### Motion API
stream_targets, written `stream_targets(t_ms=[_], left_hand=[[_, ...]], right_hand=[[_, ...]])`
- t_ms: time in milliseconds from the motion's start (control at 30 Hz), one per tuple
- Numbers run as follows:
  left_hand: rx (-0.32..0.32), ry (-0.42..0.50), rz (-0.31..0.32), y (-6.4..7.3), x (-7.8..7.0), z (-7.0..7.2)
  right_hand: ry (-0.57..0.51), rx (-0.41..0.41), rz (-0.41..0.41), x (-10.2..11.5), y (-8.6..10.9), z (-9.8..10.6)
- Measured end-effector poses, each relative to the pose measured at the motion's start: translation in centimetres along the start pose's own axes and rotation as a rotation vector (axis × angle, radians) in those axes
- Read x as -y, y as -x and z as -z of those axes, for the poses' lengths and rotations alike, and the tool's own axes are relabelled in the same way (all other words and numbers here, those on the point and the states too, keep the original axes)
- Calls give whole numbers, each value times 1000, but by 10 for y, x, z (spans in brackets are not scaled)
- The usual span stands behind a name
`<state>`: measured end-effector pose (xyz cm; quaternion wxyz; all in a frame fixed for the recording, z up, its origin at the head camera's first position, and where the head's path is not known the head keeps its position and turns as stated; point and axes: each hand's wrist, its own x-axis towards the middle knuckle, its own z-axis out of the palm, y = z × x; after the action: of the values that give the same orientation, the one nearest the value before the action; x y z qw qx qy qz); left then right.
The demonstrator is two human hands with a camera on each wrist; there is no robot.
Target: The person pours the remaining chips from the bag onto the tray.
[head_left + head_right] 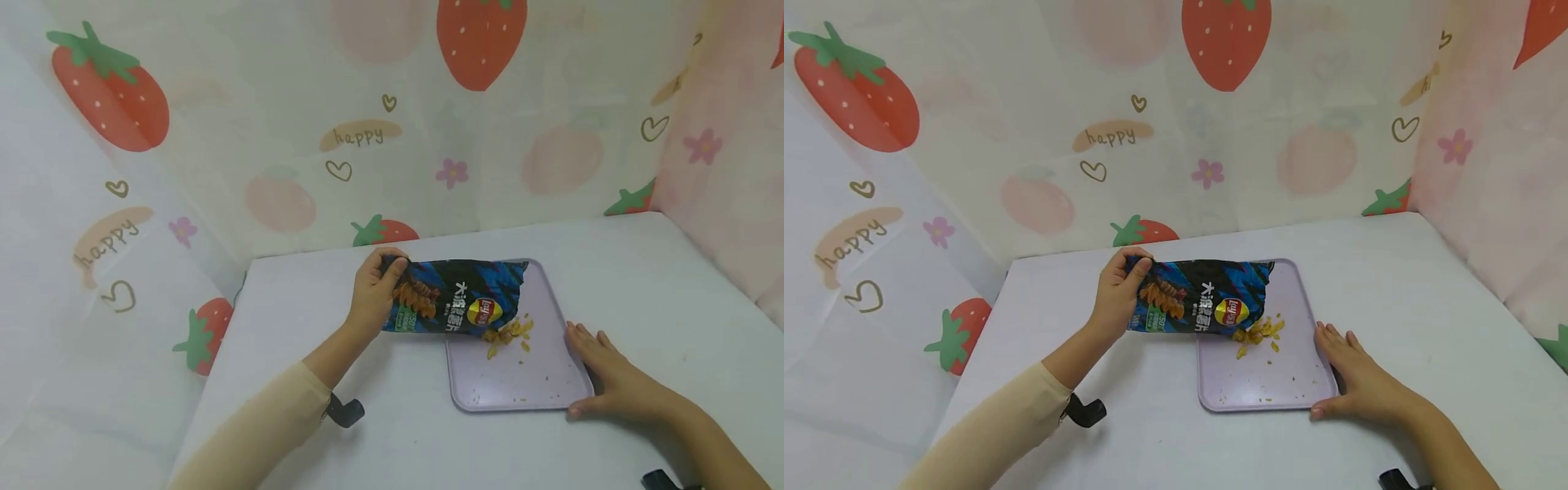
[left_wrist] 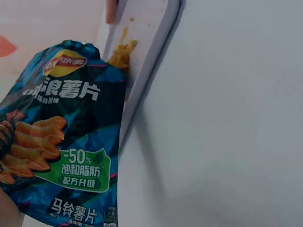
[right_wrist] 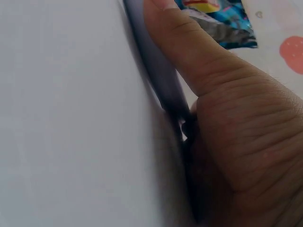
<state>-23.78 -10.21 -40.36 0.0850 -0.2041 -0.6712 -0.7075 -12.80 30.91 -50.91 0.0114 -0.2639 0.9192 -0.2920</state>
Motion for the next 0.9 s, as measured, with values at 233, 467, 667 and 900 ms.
stream_targets(t_ms=[233,467,667,900], left_hand=[[-54,6,-93,-7,-15,-2],[-65,22,-81,-9,-15,-4],[-6,-14,-59,-5,-5,-8],[-26,5,-63,-5,-12,-8]], right_hand=[[6,-9,10,-2,1,0],[18,-12,19,-3,1,1],[-5,9,-28,-1,1,1],[-21,15,-32,2,1,-5]])
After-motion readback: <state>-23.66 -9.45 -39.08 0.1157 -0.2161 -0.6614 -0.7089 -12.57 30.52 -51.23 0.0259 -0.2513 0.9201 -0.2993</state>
